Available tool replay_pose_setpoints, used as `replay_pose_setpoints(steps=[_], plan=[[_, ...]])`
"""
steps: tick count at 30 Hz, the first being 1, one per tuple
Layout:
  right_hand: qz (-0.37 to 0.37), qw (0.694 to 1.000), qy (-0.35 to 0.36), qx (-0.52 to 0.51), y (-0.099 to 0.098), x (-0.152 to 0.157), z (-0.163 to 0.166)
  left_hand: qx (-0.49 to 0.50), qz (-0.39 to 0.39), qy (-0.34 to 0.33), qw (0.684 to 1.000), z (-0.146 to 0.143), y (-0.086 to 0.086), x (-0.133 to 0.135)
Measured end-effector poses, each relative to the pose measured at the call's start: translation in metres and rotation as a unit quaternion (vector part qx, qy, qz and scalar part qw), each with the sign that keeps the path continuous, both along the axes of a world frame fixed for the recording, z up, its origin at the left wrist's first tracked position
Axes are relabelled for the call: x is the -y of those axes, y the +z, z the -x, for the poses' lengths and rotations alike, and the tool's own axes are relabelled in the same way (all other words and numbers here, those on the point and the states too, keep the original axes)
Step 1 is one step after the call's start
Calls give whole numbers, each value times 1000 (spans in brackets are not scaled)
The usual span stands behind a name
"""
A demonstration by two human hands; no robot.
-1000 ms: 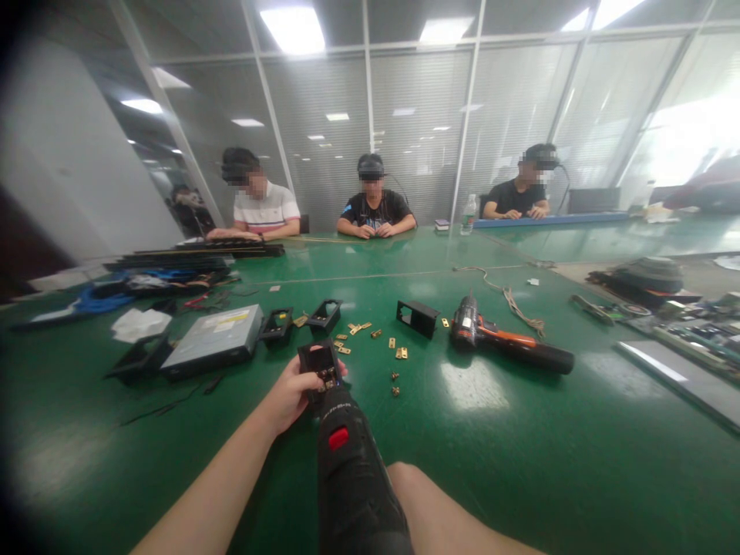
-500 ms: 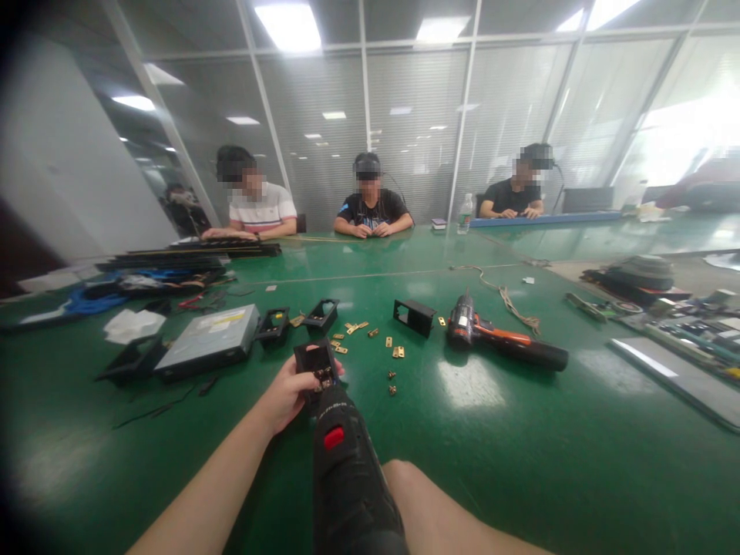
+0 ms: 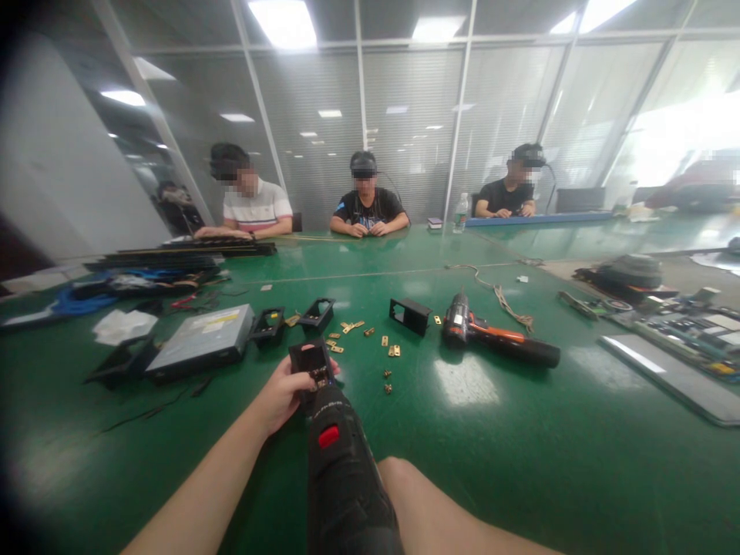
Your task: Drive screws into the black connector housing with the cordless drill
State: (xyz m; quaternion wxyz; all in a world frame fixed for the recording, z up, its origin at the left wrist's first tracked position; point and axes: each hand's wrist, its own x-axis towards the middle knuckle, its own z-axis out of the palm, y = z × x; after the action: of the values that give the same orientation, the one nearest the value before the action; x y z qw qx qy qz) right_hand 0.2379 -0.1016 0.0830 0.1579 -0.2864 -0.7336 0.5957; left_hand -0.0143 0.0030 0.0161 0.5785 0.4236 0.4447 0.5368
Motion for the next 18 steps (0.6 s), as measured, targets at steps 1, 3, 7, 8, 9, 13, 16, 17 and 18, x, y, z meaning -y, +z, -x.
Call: replay_pose_setpoints(steps=[1, 3, 7, 8, 9, 13, 16, 17, 18], plan=[[-1, 1000, -2, 0, 0, 0, 0, 0, 0, -1, 1000, 0, 0, 0], [-3, 1000, -5, -1, -1, 1, -1, 0, 2, -3, 1000, 1, -1, 0], [-8, 1000, -12, -4, -2, 3, -2, -1, 3, -6, 1000, 2, -1, 0], [-9, 1000, -13, -5, -3, 3, -2, -1, 4, -6, 1000, 2, -1, 1], [-9, 1000, -14, -5, -3, 4, -2, -2, 3, -6, 1000, 2, -1, 1], [-8, 1000, -11, -7, -2, 4, -1, -3, 2, -5, 1000, 2, 0, 0], [-5, 1000, -9, -5, -1, 4, -1, -3, 3, -8, 1000, 2, 0, 0], [-4, 1000, -8, -3, 0, 4, -1, -4, 3, -8, 1000, 2, 0, 0], [-3, 1000, -7, -1, 1, 4, -1, -4, 3, -8, 1000, 2, 0, 1]])
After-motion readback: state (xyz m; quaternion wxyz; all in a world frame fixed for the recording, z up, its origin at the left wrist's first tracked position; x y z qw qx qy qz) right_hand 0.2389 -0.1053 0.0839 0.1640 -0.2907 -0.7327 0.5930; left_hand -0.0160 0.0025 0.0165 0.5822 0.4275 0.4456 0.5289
